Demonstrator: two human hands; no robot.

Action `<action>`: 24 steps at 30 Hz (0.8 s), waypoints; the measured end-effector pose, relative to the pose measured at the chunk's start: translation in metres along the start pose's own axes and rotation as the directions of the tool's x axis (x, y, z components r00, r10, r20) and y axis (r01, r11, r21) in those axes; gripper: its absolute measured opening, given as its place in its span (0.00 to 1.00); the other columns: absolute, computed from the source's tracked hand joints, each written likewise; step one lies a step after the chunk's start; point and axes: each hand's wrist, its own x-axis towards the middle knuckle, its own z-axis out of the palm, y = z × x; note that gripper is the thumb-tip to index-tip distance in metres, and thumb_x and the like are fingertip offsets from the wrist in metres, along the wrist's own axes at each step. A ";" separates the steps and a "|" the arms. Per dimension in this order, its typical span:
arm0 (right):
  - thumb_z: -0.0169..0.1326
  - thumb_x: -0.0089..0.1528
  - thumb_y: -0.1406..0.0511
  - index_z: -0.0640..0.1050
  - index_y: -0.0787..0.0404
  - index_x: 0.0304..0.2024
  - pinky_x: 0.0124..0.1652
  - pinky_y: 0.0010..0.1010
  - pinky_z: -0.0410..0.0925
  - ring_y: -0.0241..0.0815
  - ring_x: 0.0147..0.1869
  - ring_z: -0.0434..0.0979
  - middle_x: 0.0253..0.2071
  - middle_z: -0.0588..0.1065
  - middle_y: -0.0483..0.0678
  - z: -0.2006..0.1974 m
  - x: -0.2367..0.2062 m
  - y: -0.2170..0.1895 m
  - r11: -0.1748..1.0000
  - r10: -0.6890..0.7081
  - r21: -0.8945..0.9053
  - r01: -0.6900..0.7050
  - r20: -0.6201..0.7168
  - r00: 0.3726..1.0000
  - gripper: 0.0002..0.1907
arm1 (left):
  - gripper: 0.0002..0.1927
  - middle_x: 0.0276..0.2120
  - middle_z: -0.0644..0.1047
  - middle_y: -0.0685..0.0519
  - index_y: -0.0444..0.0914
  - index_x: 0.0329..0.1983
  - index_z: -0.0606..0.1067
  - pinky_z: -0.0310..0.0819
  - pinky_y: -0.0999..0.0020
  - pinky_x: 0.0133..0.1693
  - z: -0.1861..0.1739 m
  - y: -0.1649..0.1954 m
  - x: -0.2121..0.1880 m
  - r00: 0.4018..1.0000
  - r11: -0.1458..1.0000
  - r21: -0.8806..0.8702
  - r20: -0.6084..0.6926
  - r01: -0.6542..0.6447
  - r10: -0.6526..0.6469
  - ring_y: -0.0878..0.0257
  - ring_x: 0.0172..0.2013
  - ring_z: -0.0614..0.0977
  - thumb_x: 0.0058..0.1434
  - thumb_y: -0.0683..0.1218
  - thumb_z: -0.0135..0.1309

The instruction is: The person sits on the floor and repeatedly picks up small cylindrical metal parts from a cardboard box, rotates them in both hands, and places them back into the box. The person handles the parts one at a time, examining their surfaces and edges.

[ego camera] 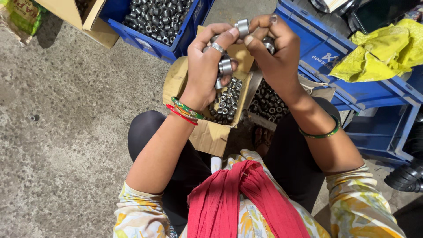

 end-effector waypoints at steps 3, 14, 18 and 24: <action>0.53 0.73 0.70 0.75 0.66 0.51 0.29 0.19 0.58 0.24 0.30 0.66 0.32 0.70 0.38 0.001 0.000 -0.011 0.968 0.192 0.168 -0.188 -0.008 0.981 0.06 | 0.05 0.28 0.73 0.56 0.35 0.41 0.77 0.59 0.77 0.16 -0.001 -0.003 -0.001 0.990 0.977 0.159 0.029 -0.143 0.141 0.71 0.21 0.76 0.66 0.42 0.60; 0.52 0.75 0.71 0.78 0.66 0.49 0.26 0.19 0.56 0.26 0.27 0.64 0.30 0.71 0.42 -0.004 0.000 -0.014 0.958 0.112 0.265 -0.114 0.022 0.993 0.04 | 0.03 0.28 0.73 0.56 0.35 0.40 0.76 0.61 0.78 0.22 -0.001 -0.002 -0.001 0.952 0.918 0.254 0.131 -0.303 0.277 0.73 0.23 0.73 0.67 0.40 0.59; 0.56 0.74 0.76 0.78 0.67 0.50 0.29 0.19 0.59 0.26 0.30 0.68 0.34 0.75 0.43 -0.010 -0.002 -0.012 0.984 -0.149 -0.091 0.155 0.062 0.987 0.04 | 0.05 0.27 0.74 0.54 0.36 0.38 0.75 0.59 0.77 0.14 -0.004 0.006 0.002 0.985 0.990 -0.094 0.148 0.105 -0.090 0.70 0.19 0.76 0.67 0.44 0.54; 0.57 0.70 0.77 0.78 0.66 0.52 0.28 0.18 0.61 0.26 0.32 0.69 0.36 0.78 0.43 -0.010 0.000 -0.014 0.944 -0.204 -0.253 0.213 0.062 0.977 0.09 | 0.04 0.26 0.73 0.55 0.35 0.39 0.76 0.60 0.76 0.14 -0.006 0.004 0.002 0.992 0.995 0.088 0.119 -0.045 0.035 0.71 0.18 0.75 0.67 0.42 0.57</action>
